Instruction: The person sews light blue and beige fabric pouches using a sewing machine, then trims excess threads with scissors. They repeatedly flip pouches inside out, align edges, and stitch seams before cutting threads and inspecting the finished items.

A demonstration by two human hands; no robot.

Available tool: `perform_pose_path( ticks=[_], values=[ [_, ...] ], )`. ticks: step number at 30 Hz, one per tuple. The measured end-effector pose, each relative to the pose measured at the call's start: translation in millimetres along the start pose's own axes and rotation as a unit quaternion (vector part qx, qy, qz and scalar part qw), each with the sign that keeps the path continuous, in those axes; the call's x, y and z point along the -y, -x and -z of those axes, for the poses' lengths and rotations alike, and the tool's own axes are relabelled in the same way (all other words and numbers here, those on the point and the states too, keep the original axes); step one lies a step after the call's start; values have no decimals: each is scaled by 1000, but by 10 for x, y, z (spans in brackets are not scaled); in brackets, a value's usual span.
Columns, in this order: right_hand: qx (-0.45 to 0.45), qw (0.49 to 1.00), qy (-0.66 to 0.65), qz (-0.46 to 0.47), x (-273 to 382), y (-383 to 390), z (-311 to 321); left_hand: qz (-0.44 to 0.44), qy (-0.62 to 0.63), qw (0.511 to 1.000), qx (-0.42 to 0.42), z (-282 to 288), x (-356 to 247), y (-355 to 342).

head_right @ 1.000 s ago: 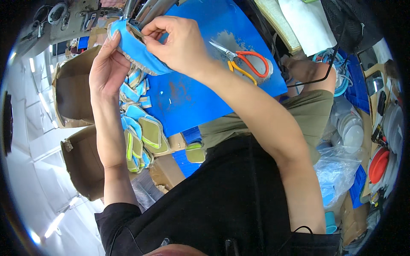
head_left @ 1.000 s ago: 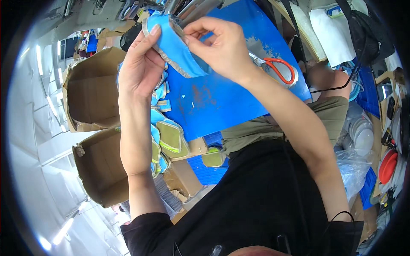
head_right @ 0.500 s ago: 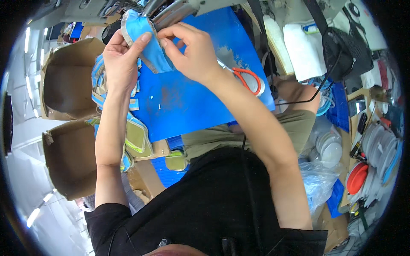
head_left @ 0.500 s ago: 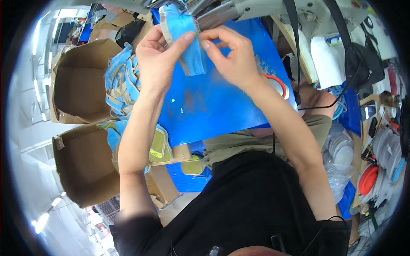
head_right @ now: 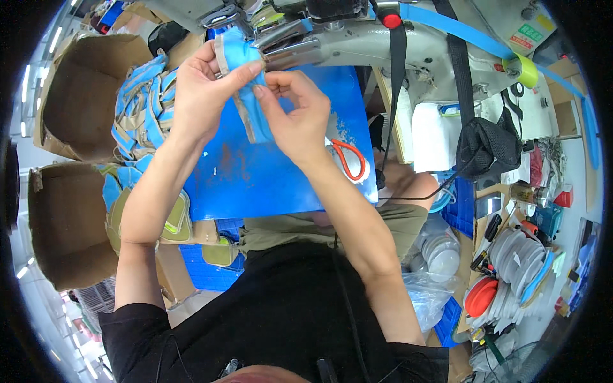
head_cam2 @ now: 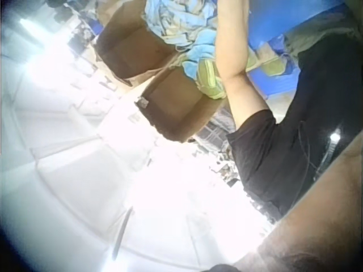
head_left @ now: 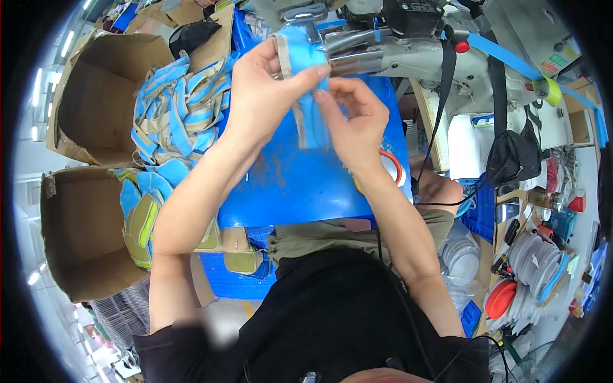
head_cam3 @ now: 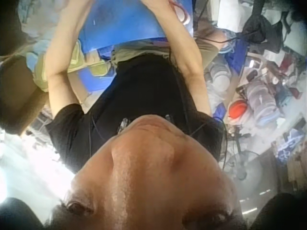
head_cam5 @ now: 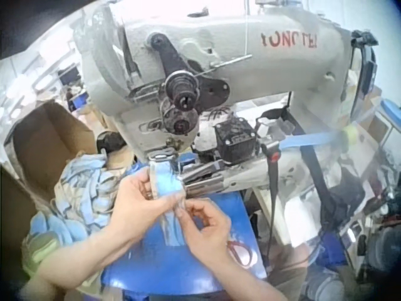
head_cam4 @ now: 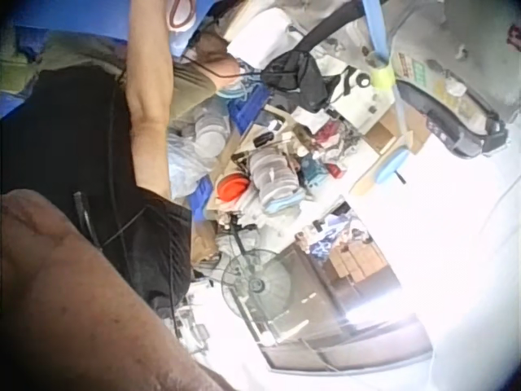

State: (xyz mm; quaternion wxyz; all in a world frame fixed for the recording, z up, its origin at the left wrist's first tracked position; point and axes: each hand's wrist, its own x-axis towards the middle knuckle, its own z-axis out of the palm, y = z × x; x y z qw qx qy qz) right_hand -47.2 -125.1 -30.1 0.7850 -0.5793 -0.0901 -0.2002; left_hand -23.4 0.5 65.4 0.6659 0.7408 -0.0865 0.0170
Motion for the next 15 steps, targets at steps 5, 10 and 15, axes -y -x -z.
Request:
perform_pose_path(
  ticks=[5, 10, 15],
  values=[
    [16, 994, -66, -86, 170, -26, 31, 41, 46, 998, 12, 33, -70, -37],
    [23, 998, -37, -53, 175, -29, 25, 87, 121, 988, 40, 165, -55, 14],
    [20, 996, -62, -65, 177, -6, -14, 56, 56, 996, 39, 169, -21, 65]
  ],
)
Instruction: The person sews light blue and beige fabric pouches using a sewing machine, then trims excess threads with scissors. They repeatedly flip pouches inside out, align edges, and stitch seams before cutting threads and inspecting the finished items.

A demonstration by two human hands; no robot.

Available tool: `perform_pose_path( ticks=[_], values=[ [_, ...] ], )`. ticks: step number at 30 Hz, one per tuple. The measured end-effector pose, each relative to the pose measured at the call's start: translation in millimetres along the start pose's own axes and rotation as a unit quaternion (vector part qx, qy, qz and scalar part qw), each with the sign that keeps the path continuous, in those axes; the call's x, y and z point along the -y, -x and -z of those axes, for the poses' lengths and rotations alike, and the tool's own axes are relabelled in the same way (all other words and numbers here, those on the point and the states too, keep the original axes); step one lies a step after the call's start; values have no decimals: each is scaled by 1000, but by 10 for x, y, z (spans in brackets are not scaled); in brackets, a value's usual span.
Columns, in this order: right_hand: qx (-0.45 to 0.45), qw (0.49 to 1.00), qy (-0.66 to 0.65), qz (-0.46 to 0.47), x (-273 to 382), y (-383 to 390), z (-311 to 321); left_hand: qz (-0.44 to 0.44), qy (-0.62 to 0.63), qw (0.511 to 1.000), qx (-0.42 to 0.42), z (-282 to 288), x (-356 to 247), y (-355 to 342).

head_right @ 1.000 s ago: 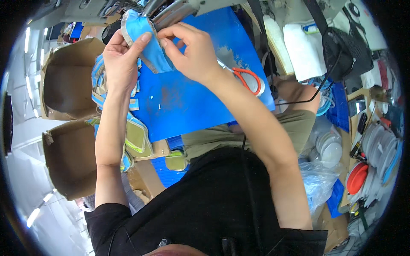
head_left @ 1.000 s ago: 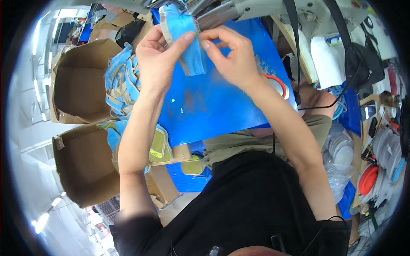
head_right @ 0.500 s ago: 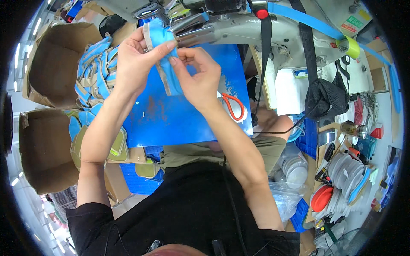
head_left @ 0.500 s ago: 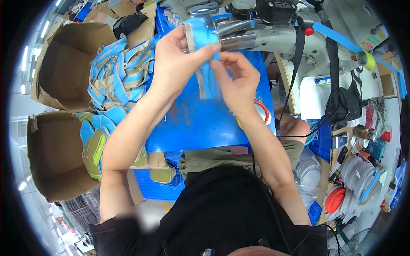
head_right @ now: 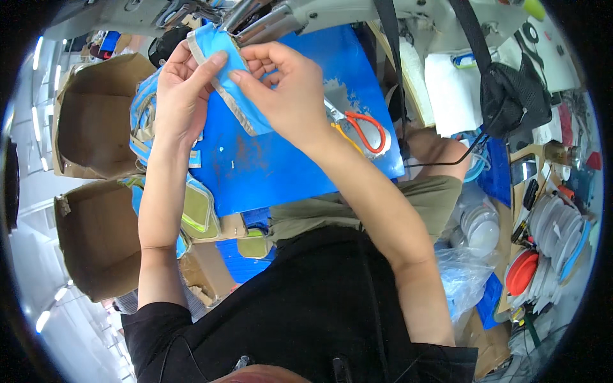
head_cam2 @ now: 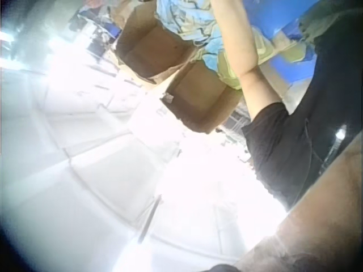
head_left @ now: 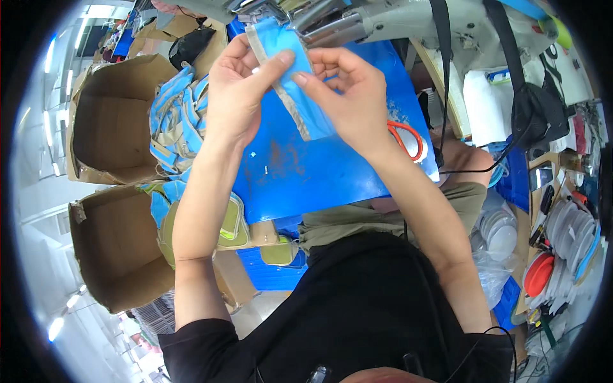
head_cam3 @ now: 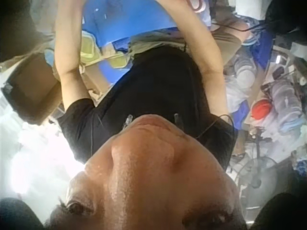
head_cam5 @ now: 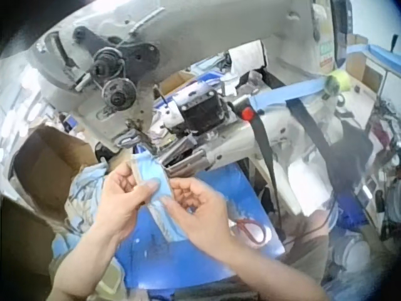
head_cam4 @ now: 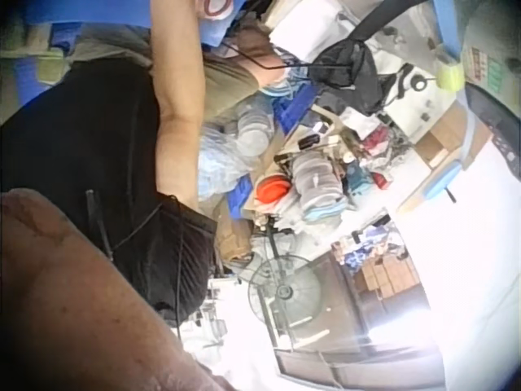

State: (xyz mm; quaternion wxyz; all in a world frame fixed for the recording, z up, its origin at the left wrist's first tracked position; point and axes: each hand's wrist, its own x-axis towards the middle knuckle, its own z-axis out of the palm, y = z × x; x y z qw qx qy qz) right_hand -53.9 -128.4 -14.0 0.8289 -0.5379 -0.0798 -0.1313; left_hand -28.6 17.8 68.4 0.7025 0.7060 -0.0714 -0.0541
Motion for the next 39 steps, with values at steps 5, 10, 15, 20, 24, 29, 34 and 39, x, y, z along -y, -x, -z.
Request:
perform_pose_path(
  ticks=[5, 10, 15, 20, 24, 29, 34, 39],
  values=[
    [6, 999, -31, -33, 60, -7, 29, -11, 1, 1000, -17, -102, -2, -24],
    [6, 994, -75, -79, 211, 46, 11, -12, -5, 1000, -15, -129, -43, -38],
    [14, 988, -76, -135, 386, -39, 34, 33, 46, 998, -22, -128, -67, -97],
    [30, 978, -123, -166, 438, -22, 77, 38, 69, 997, -27, -179, -65, -67],
    [39, 976, -127, -171, 430, 26, 133, 35, 76, 996, -36, -232, -36, -21],
    [47, 975, -113, -184, 480, 91, 177, 46, 66, 996, -44, -267, -48, -12],
    [-22, 998, 55, -21, 748, -122, 532, 33, 82, 995, -43, -266, -24, -17],
    [-53, 994, 21, 93, 850, -652, 915, 49, 71, 996, -36, -242, -16, -38]
  ],
)
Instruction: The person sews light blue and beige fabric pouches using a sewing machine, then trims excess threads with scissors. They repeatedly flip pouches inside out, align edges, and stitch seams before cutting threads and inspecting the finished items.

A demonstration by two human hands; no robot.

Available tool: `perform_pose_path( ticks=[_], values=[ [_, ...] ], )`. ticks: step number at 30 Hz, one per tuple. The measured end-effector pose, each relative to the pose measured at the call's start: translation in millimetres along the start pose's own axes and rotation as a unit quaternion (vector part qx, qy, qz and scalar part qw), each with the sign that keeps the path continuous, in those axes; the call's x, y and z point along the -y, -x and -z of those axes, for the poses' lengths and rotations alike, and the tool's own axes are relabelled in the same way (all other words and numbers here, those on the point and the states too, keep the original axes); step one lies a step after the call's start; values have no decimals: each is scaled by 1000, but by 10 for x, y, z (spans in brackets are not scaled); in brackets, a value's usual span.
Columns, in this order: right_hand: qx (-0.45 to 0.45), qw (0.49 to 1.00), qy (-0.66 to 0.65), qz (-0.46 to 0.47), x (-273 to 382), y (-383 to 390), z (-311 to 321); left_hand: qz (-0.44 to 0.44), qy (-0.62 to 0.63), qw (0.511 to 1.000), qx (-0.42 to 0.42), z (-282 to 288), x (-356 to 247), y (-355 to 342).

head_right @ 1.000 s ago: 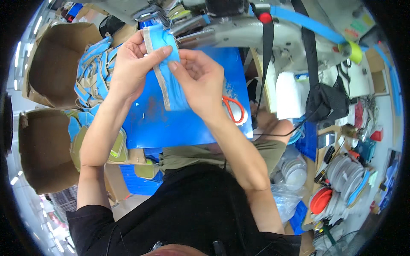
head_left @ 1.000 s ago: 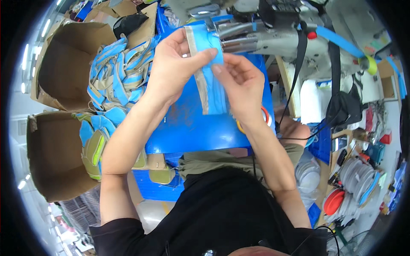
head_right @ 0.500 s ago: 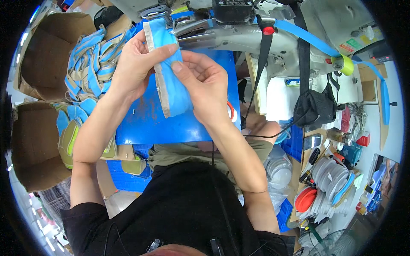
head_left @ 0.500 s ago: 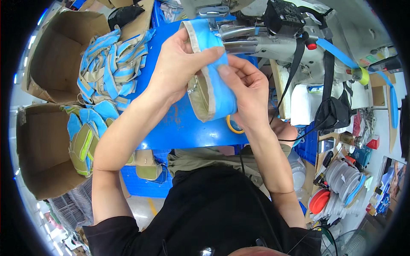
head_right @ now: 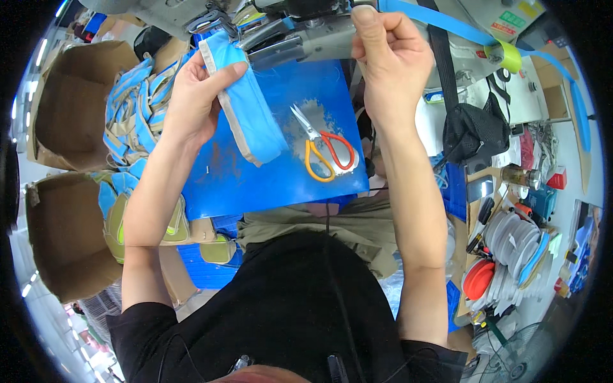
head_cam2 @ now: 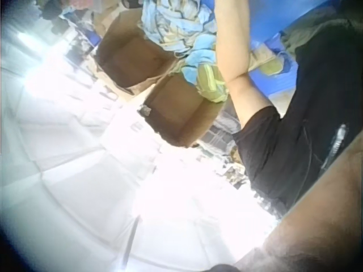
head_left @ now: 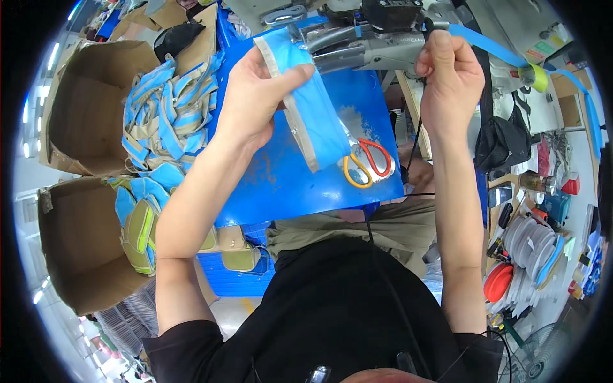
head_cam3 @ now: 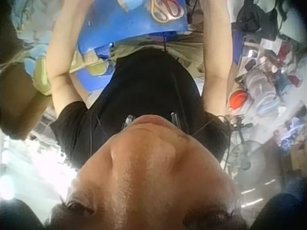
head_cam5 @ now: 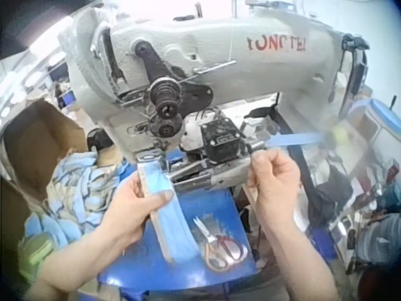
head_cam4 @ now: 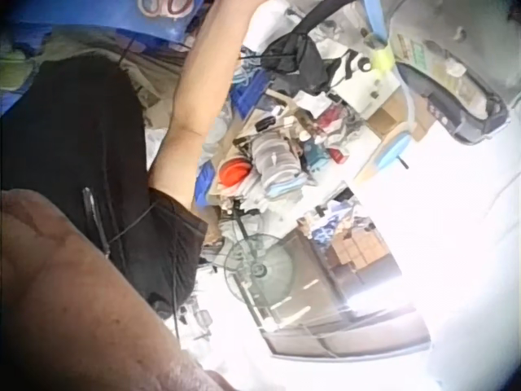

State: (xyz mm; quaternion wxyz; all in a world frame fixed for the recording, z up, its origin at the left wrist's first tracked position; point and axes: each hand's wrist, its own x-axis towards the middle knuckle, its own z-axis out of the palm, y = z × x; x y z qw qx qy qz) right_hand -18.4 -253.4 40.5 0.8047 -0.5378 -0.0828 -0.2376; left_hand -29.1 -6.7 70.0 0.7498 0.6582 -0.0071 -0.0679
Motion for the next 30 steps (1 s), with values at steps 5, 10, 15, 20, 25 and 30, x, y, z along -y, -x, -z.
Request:
perform_pose_path(
  ticks=[5, 10, 15, 20, 25, 30],
  values=[
    [0, 992, 37, -122, 16, 477, -308, 7, 5, 1000, 12, 19, -1, 11],
    [147, 960, -7, -239, -41, 643, -675, 40, 41, 998, 9, 24, -4, 123],
    [137, 942, -119, -282, -101, 633, -698, 42, 81, 996, 19, 82, 23, 144],
    [101, 931, -168, -309, -133, 763, -712, 39, 98, 994, 24, 89, 44, 115],
    [81, 908, -219, -348, -60, 806, -741, 58, 108, 992, 8, 36, -45, 114],
    [74, 904, -242, -345, -109, 726, -777, 64, 102, 993, 8, 28, -120, 1]
  ],
)
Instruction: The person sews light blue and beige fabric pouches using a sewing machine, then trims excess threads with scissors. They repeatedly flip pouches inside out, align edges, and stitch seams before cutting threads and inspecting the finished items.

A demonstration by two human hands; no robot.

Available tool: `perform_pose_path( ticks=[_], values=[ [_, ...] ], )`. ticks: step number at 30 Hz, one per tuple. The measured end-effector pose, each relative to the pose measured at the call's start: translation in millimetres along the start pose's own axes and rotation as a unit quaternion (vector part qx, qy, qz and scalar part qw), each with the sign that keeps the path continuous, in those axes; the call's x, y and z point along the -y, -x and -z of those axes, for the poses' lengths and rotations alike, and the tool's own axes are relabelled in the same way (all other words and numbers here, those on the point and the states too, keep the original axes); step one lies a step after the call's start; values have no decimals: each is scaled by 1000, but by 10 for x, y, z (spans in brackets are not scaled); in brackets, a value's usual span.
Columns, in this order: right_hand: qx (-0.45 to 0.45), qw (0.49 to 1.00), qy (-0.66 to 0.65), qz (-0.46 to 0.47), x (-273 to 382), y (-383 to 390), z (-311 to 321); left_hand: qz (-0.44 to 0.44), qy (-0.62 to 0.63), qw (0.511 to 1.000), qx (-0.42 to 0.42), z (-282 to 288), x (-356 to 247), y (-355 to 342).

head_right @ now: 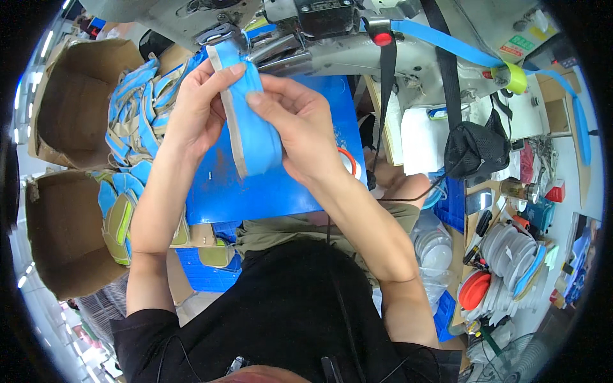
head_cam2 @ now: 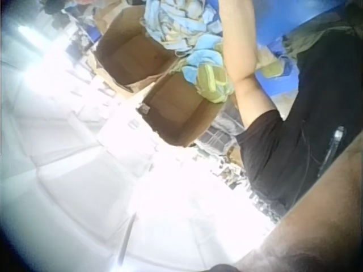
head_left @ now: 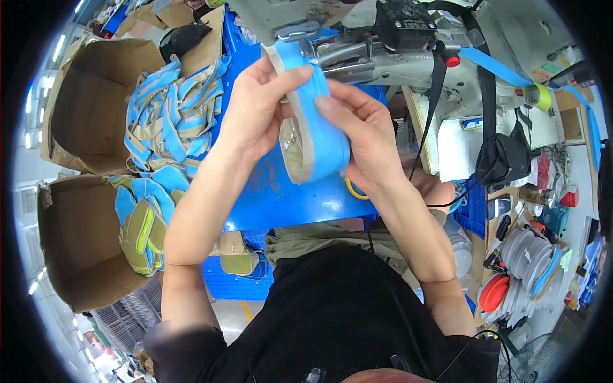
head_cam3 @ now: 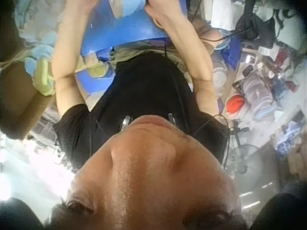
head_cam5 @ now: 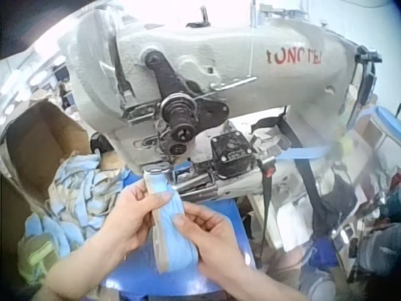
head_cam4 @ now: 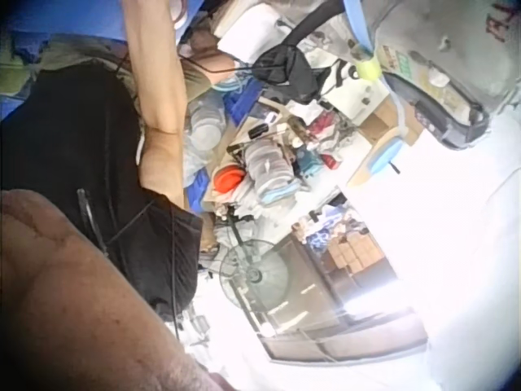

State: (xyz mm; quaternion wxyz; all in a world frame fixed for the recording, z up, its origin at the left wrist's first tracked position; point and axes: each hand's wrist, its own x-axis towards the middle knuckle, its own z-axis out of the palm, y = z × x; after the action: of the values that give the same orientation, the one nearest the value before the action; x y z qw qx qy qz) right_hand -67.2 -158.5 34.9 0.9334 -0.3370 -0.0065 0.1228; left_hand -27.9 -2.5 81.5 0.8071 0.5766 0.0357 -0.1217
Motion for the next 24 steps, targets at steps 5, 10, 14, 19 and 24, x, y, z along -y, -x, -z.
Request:
perform_pose_path(
  ticks=[5, 10, 14, 19, 24],
  values=[
    [9, 1000, 6, 13, -22, -84, 12, -34, -24, 999, 12, -31, 21, 48],
    [0, 1000, 8, 17, -31, -38, -13, -51, -31, 998, -7, -31, 89, 58],
    [-7, 1000, 3, 29, -82, -21, 4, -39, -45, 998, -9, 3, 104, 52],
    [-15, 999, 19, 38, -116, -37, -1, -47, -35, 998, -12, -4, 82, 55],
    [-27, 992, 88, 88, -79, -150, -11, -68, -34, 997, -7, 20, 47, -48]
  ],
)
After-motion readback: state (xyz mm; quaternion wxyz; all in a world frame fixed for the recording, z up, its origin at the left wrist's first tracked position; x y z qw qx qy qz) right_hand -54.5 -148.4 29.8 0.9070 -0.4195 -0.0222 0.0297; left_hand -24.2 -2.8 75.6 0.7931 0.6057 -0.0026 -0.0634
